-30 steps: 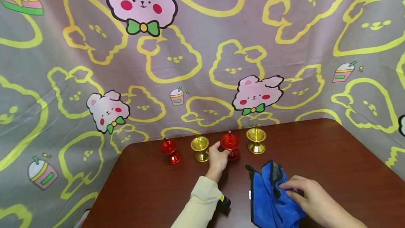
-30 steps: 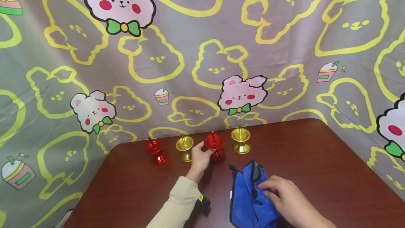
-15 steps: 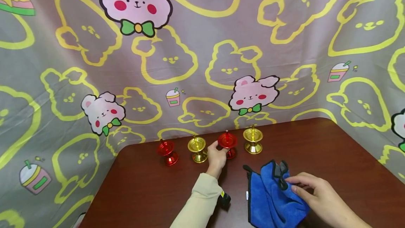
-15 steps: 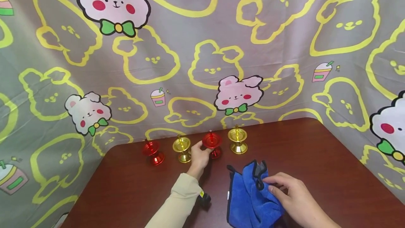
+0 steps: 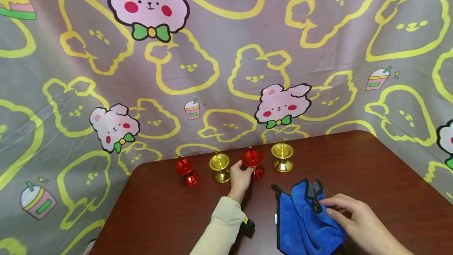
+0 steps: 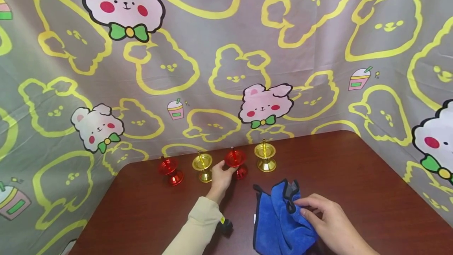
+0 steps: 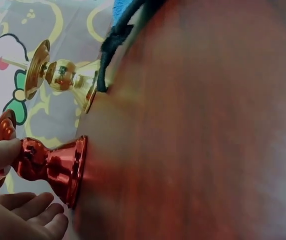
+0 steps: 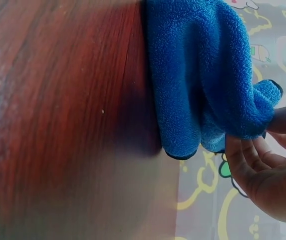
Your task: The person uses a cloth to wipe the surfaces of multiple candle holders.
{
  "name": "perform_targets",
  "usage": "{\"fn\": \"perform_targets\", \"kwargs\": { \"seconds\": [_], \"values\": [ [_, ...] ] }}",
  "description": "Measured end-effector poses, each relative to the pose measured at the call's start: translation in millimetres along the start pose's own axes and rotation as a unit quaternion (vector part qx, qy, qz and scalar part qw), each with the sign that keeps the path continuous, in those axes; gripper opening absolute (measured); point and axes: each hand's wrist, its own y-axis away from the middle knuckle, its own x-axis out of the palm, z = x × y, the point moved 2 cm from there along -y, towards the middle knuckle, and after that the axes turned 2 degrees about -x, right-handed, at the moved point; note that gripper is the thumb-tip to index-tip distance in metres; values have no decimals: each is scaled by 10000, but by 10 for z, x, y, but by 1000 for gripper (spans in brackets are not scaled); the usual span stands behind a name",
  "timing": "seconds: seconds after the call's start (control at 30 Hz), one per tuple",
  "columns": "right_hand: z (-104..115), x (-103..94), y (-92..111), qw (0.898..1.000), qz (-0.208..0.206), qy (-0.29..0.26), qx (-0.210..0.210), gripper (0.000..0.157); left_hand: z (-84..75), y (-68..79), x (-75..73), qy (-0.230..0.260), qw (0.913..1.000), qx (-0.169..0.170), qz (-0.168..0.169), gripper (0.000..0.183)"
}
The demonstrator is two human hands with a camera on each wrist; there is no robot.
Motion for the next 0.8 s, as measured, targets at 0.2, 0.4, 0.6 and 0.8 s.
{"fn": "perform_targets", "kwargs": {
  "seconds": [0.2, 0.4, 0.6, 0.8],
  "values": [
    [0, -8, 4, 10000, 51, 4, 44, 28, 9, 43, -36, 185, 9998, 104, -55, 31],
    [-7, 11, 4, 9997, -1, -96, -224, 29, 10, 54, -49, -155, 9994, 221, -204, 20],
    [0, 28, 5, 9999, 58, -24, -153, 29, -1, 57, -43, 216, 9995, -181, 116, 12],
    [33, 3, -8, 9999, -118, 85, -94, 30, -100, 203, 5, 342, 9970, -320, 612, 8]
  ]
}}
